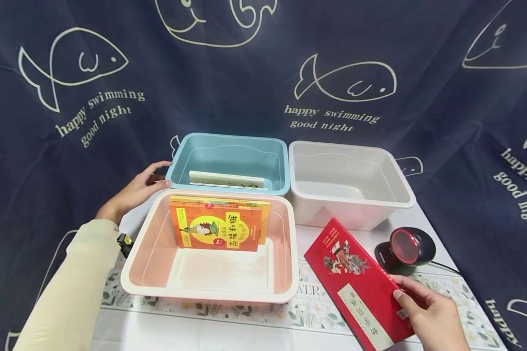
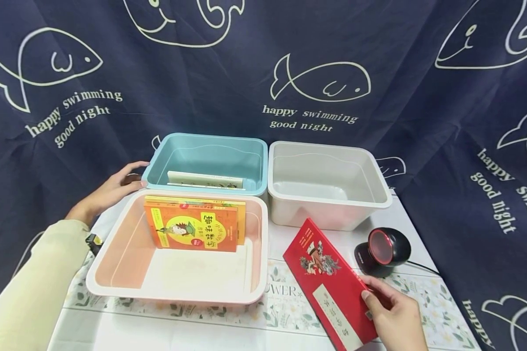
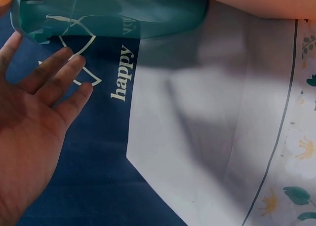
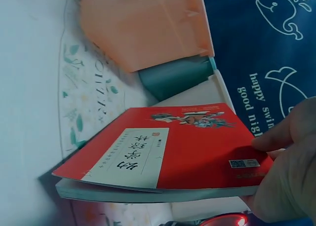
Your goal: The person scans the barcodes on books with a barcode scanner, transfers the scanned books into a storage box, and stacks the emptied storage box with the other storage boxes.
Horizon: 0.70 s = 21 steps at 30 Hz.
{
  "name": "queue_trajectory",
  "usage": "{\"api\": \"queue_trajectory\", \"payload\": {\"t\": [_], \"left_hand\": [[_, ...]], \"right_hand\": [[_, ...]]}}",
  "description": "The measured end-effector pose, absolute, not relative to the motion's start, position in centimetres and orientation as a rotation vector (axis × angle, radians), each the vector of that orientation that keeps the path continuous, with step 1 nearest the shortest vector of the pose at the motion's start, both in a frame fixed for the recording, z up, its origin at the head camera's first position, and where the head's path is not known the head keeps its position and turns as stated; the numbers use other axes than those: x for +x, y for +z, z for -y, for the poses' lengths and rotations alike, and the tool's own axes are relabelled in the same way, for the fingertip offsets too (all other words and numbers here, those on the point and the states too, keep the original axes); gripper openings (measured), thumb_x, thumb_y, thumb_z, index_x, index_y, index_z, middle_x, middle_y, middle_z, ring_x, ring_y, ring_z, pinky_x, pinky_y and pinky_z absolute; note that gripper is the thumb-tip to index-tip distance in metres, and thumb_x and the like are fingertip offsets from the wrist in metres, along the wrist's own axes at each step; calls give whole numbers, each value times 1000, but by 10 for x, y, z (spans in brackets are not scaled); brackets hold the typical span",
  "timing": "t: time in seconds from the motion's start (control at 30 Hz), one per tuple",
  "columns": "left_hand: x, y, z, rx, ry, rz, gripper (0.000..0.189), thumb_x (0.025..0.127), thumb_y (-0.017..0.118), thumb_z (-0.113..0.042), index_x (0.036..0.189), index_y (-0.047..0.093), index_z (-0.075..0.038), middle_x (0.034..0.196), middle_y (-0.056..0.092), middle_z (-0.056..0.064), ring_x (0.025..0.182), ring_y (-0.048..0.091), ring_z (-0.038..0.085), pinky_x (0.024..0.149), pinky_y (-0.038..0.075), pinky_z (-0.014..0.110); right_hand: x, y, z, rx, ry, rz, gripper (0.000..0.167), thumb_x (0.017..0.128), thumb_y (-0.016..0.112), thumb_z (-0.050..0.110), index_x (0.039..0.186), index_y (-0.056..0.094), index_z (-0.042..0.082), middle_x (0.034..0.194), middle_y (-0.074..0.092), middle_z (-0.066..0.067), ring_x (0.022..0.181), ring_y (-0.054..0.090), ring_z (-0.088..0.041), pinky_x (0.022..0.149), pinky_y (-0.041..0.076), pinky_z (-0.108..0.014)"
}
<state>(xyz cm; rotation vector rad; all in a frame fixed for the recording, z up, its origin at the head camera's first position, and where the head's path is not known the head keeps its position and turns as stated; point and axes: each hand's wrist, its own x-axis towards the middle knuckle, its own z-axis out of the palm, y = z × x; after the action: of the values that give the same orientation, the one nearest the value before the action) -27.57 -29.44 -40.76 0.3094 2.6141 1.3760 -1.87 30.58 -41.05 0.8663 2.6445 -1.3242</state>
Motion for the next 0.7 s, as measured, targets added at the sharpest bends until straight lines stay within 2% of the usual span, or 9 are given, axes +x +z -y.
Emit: {"api": "queue_trajectory", "payload": {"t": [0.33,0.4,0.5,0.6,0.7], "left_hand": [[-276,-409,297,295,1376,-2617,72,105,58,-32,165,20,-23,160,40,28,146,42,46,115,36,67],[-276,-409,297,298,1374,-2619,71,105,58,-32,165,20,-23,159,41,28,146,43,46,116,36,66],[-277,-410,297,303,1372,-2620,71,105,58,-32,165,20,-24,159,41,28,146,43,46,116,36,65],[-277,-411,297,303,1380,-2617,71,105,58,-31,165,20,-24,160,40,27,147,42,45,116,36,65],[-277,-412,296,297,1384,-2616,71,105,58,-31,165,20,-25,161,39,27,148,41,46,117,35,65]], "right_hand": [[-15,-415,-302,913,-1268,-2704,47,97,66,10,142,61,3,107,76,-20,70,69,-12,58,60,-31],[-17,-411,-303,881,-1270,-2710,46,97,66,10,143,60,3,109,76,-20,71,69,-11,60,62,-32],[-19,-403,-304,771,-1247,-2798,44,97,67,7,141,62,4,114,75,-21,73,68,-4,62,62,-27],[-24,-390,-307,647,-1267,-2909,41,97,69,7,138,64,3,104,78,4,73,66,2,60,60,-24],[-31,-375,-312,526,-1343,-2991,38,98,70,8,135,65,1,93,69,27,71,66,3,57,59,-22]]}}
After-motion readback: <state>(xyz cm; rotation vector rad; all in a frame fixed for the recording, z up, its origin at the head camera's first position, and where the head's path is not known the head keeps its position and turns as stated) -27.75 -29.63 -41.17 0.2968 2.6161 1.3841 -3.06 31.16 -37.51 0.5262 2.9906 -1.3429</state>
